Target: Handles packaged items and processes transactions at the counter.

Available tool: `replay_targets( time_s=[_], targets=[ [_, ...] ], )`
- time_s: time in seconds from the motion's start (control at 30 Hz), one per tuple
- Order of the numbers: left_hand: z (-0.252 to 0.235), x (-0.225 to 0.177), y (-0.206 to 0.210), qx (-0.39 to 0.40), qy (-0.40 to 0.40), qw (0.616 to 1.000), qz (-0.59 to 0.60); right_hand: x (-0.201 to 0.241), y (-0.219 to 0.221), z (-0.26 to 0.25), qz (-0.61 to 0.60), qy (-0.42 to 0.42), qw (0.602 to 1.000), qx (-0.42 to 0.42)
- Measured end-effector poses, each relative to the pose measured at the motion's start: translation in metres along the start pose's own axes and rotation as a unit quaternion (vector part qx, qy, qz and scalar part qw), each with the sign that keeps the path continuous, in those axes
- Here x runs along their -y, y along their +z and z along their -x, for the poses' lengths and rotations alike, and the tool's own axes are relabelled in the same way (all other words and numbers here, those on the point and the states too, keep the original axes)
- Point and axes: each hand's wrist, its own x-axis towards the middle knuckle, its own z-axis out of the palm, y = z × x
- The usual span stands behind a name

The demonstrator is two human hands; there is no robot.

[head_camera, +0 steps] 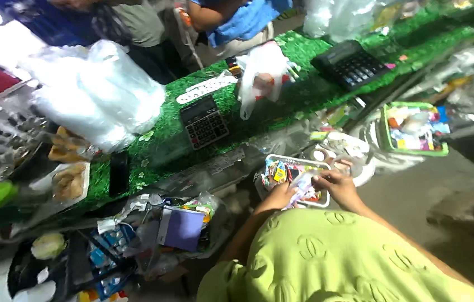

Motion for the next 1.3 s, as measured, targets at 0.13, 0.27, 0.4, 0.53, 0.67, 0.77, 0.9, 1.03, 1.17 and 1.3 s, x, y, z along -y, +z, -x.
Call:
replay_targets(
  time_s=[0.13,0.27,0.4,0.53,0.67,0.77,0.9,1.03,1.17,1.3],
  targets=[
    [-0.008,-0.006,0.012,-0.007,-0.049,0.996,0.076,-0.001,-0.003,0.002,-0.010,0.058,0.998,-0.036],
    [-0.035,-0.003,0.013,-0.042,-0.045,0.994,0.088,-0.027,-0.017,0.006,-0.065,0.109,0.989,-0.081],
    [-0.070,-0.031,-0.005,-0.128,0.014,0.989,0.070,-0.070,-0.043,0.017,-0.107,0.158,0.977,-0.093],
    [-0.100,-0.090,-0.019,-0.246,0.103,0.963,0.051,-0.119,-0.089,0.015,-0.129,0.230,0.958,-0.114],
    [-0.144,-0.132,-0.042,-0.368,0.188,0.909,0.050,-0.161,-0.154,-0.010,-0.159,0.308,0.927,-0.144],
    [-0.184,-0.155,-0.058,-0.413,0.251,0.872,0.073,-0.200,-0.203,-0.045,-0.150,0.356,0.907,-0.168],
    [-0.230,-0.183,-0.054,-0.432,0.282,0.854,0.063,-0.263,-0.262,-0.110,-0.054,0.398,0.902,-0.161],
    [-0.256,-0.203,-0.012,-0.362,0.287,0.882,0.098,-0.313,-0.297,-0.173,0.074,0.420,0.898,-0.106],
    [-0.268,-0.177,0.067,-0.228,0.052,0.972,0.008,-0.317,-0.282,-0.209,0.150,0.376,0.914,-0.019],
    [-0.292,-0.103,0.124,-0.082,-0.216,0.962,-0.143,-0.338,-0.229,-0.228,0.252,0.266,0.924,0.111]
  ],
)
